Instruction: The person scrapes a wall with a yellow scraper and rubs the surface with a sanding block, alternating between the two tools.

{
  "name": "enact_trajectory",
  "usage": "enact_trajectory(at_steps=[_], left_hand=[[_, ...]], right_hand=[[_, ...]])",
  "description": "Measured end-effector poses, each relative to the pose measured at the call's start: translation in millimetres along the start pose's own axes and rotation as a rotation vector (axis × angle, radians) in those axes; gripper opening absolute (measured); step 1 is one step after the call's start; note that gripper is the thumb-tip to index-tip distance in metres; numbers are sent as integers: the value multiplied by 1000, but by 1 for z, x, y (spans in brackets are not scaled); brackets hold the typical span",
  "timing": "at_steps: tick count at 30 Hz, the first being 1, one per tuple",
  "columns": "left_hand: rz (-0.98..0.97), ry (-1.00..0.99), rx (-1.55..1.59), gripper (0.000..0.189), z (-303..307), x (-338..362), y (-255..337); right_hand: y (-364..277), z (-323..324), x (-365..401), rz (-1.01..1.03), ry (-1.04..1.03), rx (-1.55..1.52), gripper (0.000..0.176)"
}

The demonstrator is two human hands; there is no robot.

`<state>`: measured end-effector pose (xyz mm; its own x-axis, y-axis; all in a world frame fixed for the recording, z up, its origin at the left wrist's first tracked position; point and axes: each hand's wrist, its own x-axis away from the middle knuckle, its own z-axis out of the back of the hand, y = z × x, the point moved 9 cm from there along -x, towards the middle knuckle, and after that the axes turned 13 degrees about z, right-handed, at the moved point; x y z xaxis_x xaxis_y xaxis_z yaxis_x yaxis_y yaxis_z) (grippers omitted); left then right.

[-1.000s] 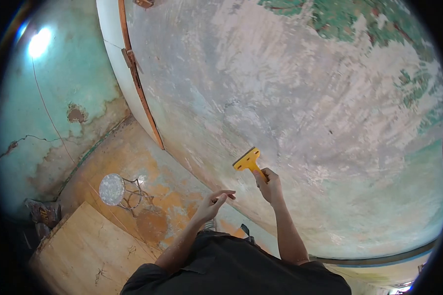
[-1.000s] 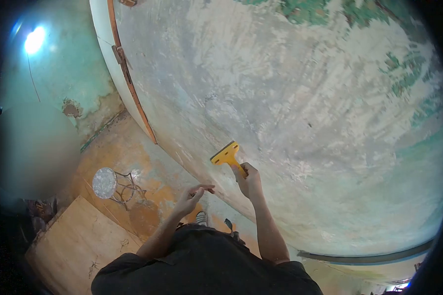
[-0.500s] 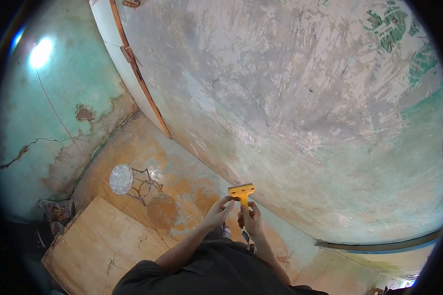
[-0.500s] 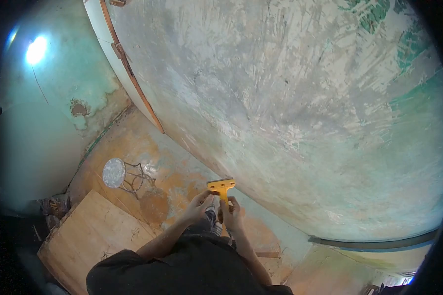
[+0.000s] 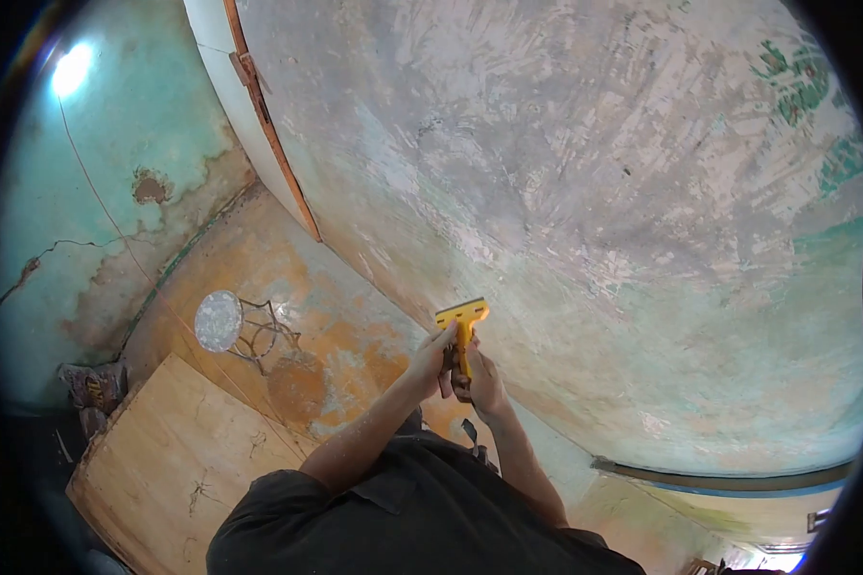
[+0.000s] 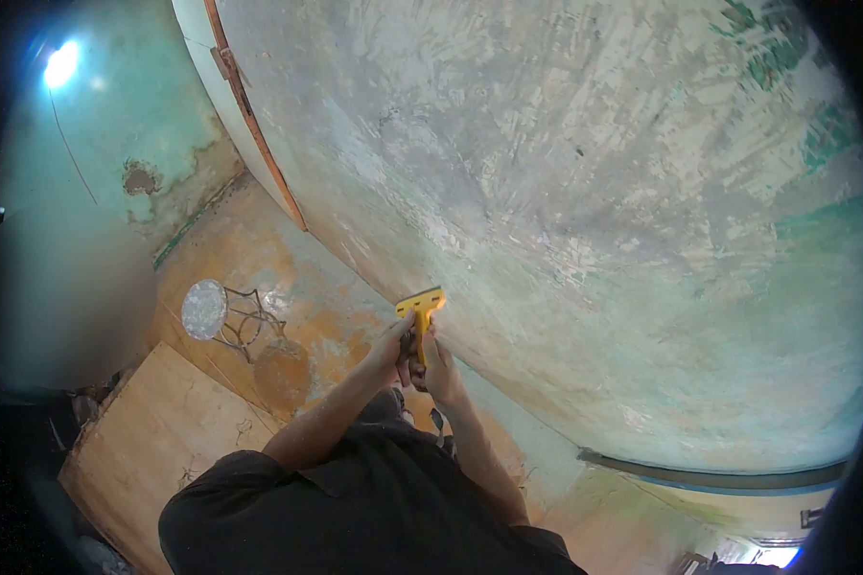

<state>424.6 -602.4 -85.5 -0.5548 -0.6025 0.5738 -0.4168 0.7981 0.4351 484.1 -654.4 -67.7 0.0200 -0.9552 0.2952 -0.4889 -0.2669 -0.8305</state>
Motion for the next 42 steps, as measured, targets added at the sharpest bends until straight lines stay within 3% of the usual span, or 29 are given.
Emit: enact_trajectory(at_steps=[1,6,7,10,11,14,16,17,18,20,22,23,25,26,29,33,36,39,40,42], left_hand=[[-43,-81,-167,47,-16,7,19],[-37,-72,-301,49,-28,-39,62],[-98,-21,-215,49,-31,-51,72],[-199,20,-113,49,-36,-92,102],[-249,46,-135,48,-42,-97,122],[-338,37,-185,49,-49,-110,155],[-347,145,-370,53,-47,-102,159],[-282,243,-351,56,-34,-110,146],[-277,200,-308,56,-36,-115,146],[-302,130,-183,56,-34,-121,157],[-282,147,-192,55,-33,-116,157],[-276,165,-198,55,-32,-114,158],[-314,172,-205,56,-33,-118,154],[-338,184,-213,56,-34,-122,156],[-325,215,-232,55,-36,-103,166],[-257,184,-82,55,-43,-102,162],[-307,169,-179,54,-47,-95,174],[-371,279,-293,53,-36,-110,169],[-355,281,-295,53,-31,-114,168],[-377,131,-280,54,-47,-102,186]], right_hand=[[-10,2,-15,72,18,155,43],[-68,-8,-80,469,69,854,43],[-76,-12,-83,348,82,810,45],[-97,-10,-121,365,151,911,48],[-116,-20,-132,517,171,990,49],[-133,-21,-166,406,199,1009,49],[-116,-16,-163,442,207,954,49],[-115,-17,-158,559,229,984,47],[-127,-24,-159,680,245,1011,46],[-129,-25,-170,561,214,959,43],[-123,-29,-177,299,164,992,40],[-111,-23,-175,295,166,990,40],[-126,-22,-168,787,214,961,40],[-139,-27,-174,800,207,963,40],[-131,-33,-175,482,174,897,41],[-137,-37,-172,536,185,917,42],[-123,-30,-171,359,153,987,43],[-142,-41,-169,839,192,997,39],[-143,-38,-168,824,200,997,39],[-138,-41,-175,379,145,983,39]])
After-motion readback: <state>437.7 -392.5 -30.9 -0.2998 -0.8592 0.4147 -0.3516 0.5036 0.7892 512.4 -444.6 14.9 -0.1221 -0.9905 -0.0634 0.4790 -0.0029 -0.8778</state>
